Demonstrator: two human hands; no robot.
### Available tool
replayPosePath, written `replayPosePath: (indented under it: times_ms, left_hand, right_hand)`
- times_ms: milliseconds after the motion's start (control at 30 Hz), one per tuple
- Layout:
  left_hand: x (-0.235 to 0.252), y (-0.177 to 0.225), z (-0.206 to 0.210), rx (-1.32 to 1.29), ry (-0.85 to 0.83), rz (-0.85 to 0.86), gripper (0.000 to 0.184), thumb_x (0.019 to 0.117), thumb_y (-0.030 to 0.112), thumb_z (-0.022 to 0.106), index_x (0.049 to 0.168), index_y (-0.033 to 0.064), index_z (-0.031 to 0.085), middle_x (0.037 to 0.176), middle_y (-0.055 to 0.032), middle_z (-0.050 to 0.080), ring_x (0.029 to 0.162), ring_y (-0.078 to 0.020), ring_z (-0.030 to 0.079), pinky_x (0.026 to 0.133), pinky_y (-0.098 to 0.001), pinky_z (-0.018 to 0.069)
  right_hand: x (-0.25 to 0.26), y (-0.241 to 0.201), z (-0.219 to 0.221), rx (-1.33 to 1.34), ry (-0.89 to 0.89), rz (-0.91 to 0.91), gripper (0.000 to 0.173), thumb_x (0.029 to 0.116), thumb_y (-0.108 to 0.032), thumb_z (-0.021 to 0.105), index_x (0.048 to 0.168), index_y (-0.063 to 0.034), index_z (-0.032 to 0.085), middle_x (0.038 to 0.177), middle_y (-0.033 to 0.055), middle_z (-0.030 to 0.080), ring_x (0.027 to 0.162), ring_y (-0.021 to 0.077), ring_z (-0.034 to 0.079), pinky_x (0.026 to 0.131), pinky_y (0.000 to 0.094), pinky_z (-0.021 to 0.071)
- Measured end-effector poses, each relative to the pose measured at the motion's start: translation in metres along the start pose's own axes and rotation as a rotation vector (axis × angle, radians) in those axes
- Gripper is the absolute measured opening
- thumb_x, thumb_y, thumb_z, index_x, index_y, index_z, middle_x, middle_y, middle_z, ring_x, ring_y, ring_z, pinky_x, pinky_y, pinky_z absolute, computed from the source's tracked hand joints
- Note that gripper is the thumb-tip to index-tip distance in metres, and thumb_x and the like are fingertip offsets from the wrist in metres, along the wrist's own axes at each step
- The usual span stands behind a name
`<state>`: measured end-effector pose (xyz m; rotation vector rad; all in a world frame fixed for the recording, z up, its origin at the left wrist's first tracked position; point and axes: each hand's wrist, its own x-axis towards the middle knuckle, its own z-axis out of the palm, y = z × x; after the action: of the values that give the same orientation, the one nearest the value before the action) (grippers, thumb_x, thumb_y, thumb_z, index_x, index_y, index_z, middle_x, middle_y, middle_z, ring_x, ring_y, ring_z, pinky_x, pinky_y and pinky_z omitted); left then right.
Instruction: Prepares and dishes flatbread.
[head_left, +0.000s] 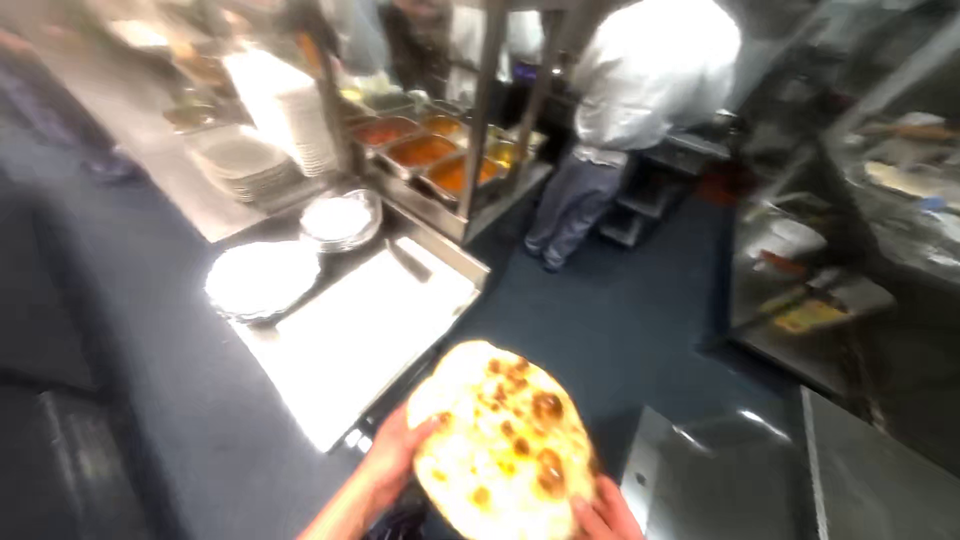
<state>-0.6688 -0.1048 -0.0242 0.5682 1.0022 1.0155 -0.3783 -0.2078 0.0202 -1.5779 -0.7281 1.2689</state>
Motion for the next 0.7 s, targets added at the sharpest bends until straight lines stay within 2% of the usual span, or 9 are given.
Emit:
replayPosePath:
  times_ms: [100,167,200,300,400,500,567,633,700]
  left_hand:
    - [0.035,0.054,-0.07,-0.059,0.36,0.136,0.044,0.1078,0.028,0.05,0.143,0.0012,0.049,0.116,-0.0201,0.07,0.101,-0.0297,0.072,0.085,-0.0486,0.0624]
    - [0.048,0.066,-0.101,-0.019,0.662,0.031,0.046,0.11,0.035,0.048,0.143,0.0029,0.05,0.122,-0.0211,0.066,0.103,-0.0316,0.069,0.084,-0.0496,0.0584]
    - [0.048,0.062,-0.111,0.003,0.737,-0.031,0.047,0.11,0.035,0.047,0.143,0.0022,0.05,0.127,-0.0223,0.064,0.105,-0.0335,0.067,0.086,-0.0511,0.0563]
    - [0.05,0.043,-0.118,0.033,0.806,-0.076,0.041,0.1092,0.029,0.05,0.138,-0.0001,0.054,0.122,-0.0222,0.066,0.093,-0.0311,0.071,0.077,-0.047,0.0595]
    - [0.07,0.035,-0.116,0.062,0.876,-0.104,0.043,0.1077,0.023,0.053,0.144,0.0,0.051,0.125,-0.024,0.065,0.096,-0.0319,0.071,0.082,-0.0481,0.0588]
    - [0.105,0.032,-0.112,0.062,0.987,-0.177,0.042,0.1089,0.022,0.049,0.144,-0.0005,0.051,0.12,-0.0252,0.067,0.095,-0.0328,0.071,0.084,-0.049,0.0585]
    - [0.126,0.03,-0.106,0.064,1.083,-0.215,0.04,0.107,0.018,0.05,0.143,0.0,0.053,0.119,-0.0261,0.067,0.096,-0.0348,0.072,0.086,-0.0521,0.0592]
    - [0.144,0.026,-0.089,0.014,1.191,-0.211,0.039,0.1038,0.012,0.054,0.141,0.0006,0.056,0.118,-0.0249,0.068,0.092,-0.0334,0.073,0.083,-0.0515,0.0611]
    - [0.158,0.014,-0.058,-0.143,1.273,-0.175,0.036,0.1019,0.009,0.057,0.136,-0.0012,0.057,0.109,-0.0232,0.069,0.081,-0.0293,0.073,0.074,-0.0467,0.0629]
  right_hand:
    - [0.09,-0.011,0.1,-0.095,-0.234,0.118,0.056,0.097,0.005,0.05,0.151,-0.0032,0.039,0.117,0.0168,0.071,0.093,0.0281,0.074,0.074,0.0448,0.0641]
    - [0.142,-0.017,0.137,-0.353,-0.338,0.151,0.054,0.1015,0.001,0.048,0.154,-0.0095,0.04,0.128,0.013,0.069,0.103,0.027,0.073,0.081,0.0453,0.0625]
    - [0.163,-0.02,0.149,-0.454,-0.368,0.121,0.05,0.1022,-0.001,0.049,0.152,-0.009,0.045,0.13,0.0119,0.069,0.105,0.0256,0.073,0.083,0.045,0.0619]
    - [0.229,-0.036,0.173,-0.754,-0.47,-0.043,0.034,0.103,-0.006,0.052,0.135,-0.0063,0.063,0.127,0.0108,0.07,0.108,0.0226,0.072,0.09,0.0432,0.0603]
    - [0.302,-0.06,0.211,-1.134,-0.473,-0.287,0.032,0.1051,-0.013,0.049,0.128,-0.009,0.07,0.123,0.0127,0.072,0.115,0.0269,0.068,0.103,0.0491,0.0523]
    - [0.371,-0.071,0.265,-1.375,-0.457,-0.376,0.043,0.1058,-0.027,0.05,0.141,-0.0055,0.06,0.139,0.0191,0.062,0.131,0.0344,0.058,0.11,0.0526,0.0453]
    - [0.413,-0.064,0.302,-1.514,-0.516,-0.354,0.065,0.0999,-0.038,0.06,0.154,-0.0054,0.044,0.147,0.0231,0.052,0.135,0.0396,0.052,0.109,0.0548,0.0461]
    - [0.447,-0.067,0.33,-1.57,-0.622,-0.334,0.073,0.0936,-0.038,0.068,0.154,-0.0077,0.041,0.14,0.023,0.057,0.124,0.0396,0.061,0.1,0.0562,0.0525]
    - [0.464,-0.083,0.338,-1.537,-0.777,-0.23,0.071,0.0918,-0.036,0.072,0.151,-0.0078,0.044,0.133,0.0216,0.063,0.12,0.0375,0.063,0.101,0.0573,0.0506]
